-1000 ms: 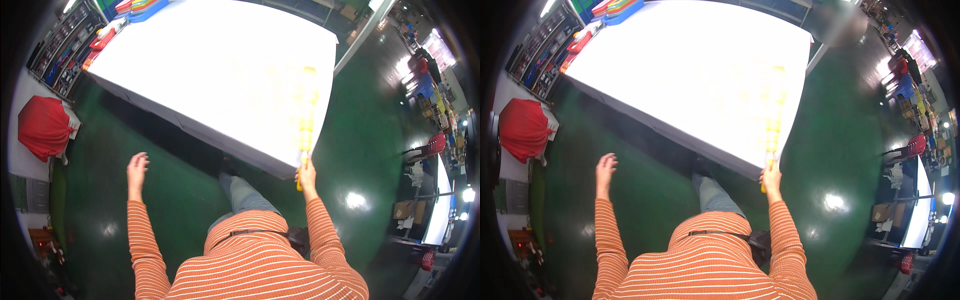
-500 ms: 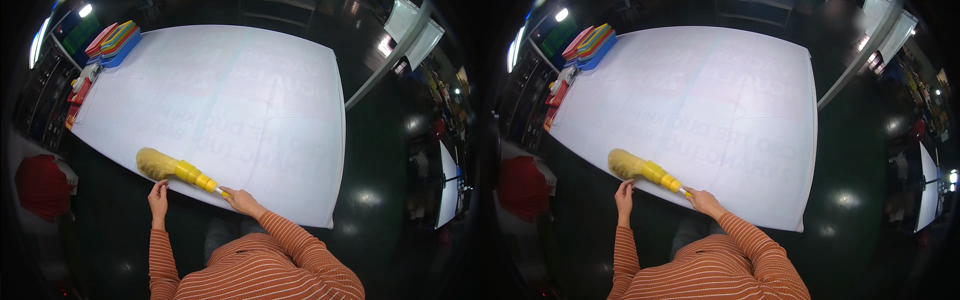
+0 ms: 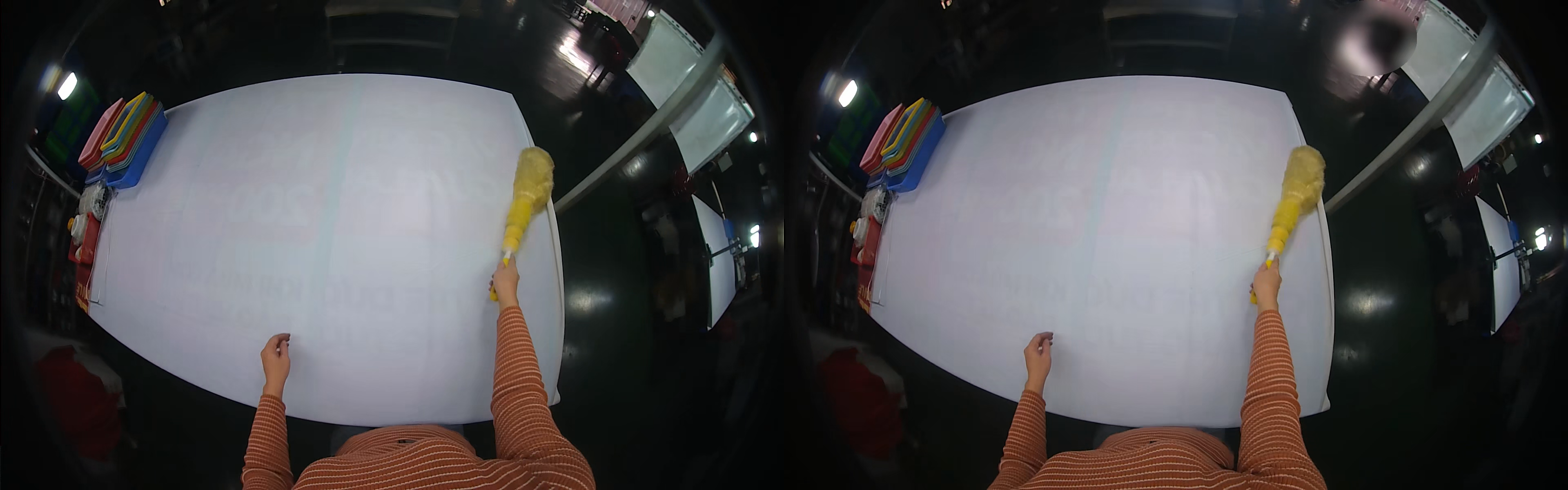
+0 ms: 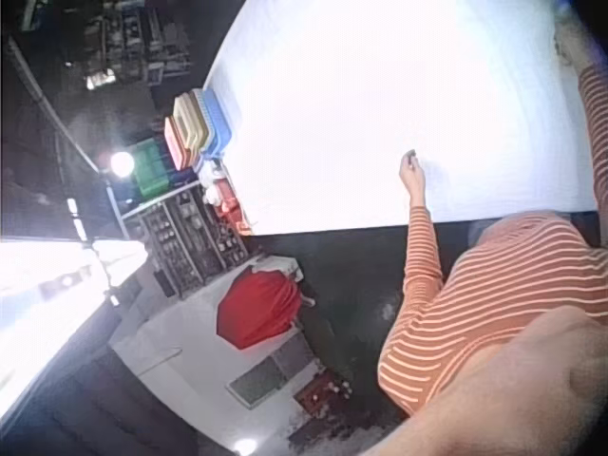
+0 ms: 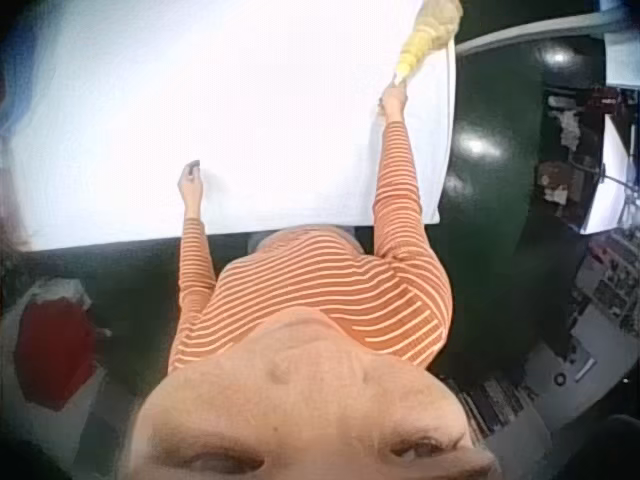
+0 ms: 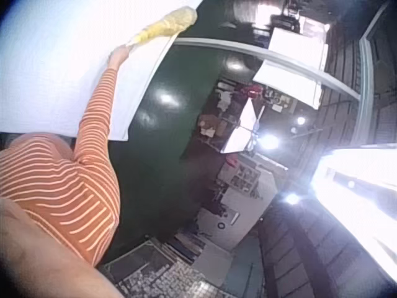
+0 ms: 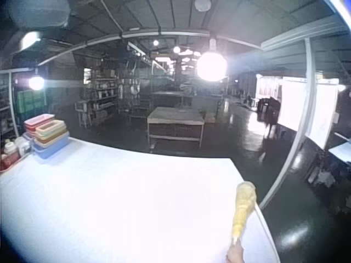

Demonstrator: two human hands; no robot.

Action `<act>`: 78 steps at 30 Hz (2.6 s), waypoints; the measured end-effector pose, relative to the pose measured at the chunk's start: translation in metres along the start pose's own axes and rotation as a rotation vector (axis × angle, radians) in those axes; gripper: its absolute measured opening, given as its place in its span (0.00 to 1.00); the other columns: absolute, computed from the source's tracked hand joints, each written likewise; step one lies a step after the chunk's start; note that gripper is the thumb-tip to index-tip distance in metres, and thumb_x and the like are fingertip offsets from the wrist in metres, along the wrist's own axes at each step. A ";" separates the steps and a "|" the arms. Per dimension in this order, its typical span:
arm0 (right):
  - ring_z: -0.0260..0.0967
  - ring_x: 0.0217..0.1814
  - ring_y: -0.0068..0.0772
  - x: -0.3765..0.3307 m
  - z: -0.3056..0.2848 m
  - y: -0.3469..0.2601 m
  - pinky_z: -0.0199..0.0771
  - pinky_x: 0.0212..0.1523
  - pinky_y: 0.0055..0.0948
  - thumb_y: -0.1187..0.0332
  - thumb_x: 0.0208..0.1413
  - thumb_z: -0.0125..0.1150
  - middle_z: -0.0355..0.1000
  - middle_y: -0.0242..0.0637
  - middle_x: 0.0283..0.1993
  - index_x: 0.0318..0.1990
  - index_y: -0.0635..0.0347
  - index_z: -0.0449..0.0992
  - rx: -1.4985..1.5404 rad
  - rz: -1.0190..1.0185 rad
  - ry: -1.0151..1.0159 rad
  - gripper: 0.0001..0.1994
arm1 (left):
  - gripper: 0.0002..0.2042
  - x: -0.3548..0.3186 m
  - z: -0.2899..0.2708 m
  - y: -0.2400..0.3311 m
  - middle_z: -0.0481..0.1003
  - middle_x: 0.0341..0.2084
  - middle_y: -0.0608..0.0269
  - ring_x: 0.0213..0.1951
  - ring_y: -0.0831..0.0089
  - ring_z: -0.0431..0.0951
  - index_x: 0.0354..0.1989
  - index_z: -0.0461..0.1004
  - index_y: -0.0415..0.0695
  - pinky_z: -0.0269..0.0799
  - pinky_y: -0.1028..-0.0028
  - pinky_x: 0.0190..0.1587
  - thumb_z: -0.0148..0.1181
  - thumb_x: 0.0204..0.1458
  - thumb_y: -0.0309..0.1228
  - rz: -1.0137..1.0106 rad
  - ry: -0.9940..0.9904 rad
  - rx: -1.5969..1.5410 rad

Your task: The person uses a yellow duster to clean multiple tables and surfaces in a warehouse. They move items such as plastic baskets, a pouch, and cardboard boxes to reach the surfaces, then dust the areas and replace the items.

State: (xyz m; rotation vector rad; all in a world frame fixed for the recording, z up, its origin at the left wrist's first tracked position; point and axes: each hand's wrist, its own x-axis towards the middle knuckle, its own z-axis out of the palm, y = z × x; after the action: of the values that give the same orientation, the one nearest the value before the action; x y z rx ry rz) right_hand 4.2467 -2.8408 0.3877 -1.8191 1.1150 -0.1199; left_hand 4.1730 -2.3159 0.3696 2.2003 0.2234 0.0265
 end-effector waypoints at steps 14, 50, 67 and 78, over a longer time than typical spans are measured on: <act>0.70 0.33 0.50 0.076 0.122 -0.107 0.70 0.38 0.43 0.59 0.55 0.49 0.72 0.47 0.30 0.59 0.37 0.61 -0.648 -0.930 -0.605 0.22 | 0.18 0.098 0.147 0.076 0.64 0.53 0.57 0.61 0.60 0.56 0.50 0.66 0.41 0.44 0.56 0.63 0.46 0.48 0.23 0.528 -0.269 0.492; 0.73 0.37 0.45 0.255 0.263 -0.252 0.74 0.36 0.35 0.68 0.50 0.45 0.72 0.53 0.40 0.49 0.72 0.66 -0.207 -0.195 0.217 0.19 | 0.20 0.108 0.130 0.048 0.58 0.59 0.66 0.62 0.70 0.53 0.55 0.62 0.49 0.49 0.60 0.63 0.46 0.53 0.33 0.458 -0.378 0.521; 0.72 0.32 0.44 -0.321 0.413 -0.117 0.72 0.36 0.40 0.61 0.52 0.52 0.73 0.40 0.28 0.55 0.37 0.68 -0.778 -1.795 -1.927 0.20 | 0.24 0.100 0.118 0.036 0.56 0.60 0.57 0.62 0.62 0.53 0.58 0.58 0.43 0.49 0.61 0.62 0.47 0.54 0.42 0.504 -0.252 0.305; 0.66 0.23 0.30 -0.060 0.207 -0.083 0.70 0.31 0.31 0.64 0.57 0.49 0.70 0.41 0.22 0.61 0.39 0.59 -0.427 -0.740 -0.759 0.23 | 0.15 -0.080 0.062 0.065 0.75 0.34 0.56 0.36 0.62 0.76 0.44 0.72 0.43 0.72 0.70 0.42 0.50 0.47 0.20 0.252 -0.318 -0.101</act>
State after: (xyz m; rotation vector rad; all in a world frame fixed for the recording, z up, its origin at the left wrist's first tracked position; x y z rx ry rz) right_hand 4.3711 -2.6474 0.3633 -2.2825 -0.1009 0.3807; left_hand 4.1101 -2.4169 0.3896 2.0847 -0.2285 -0.1676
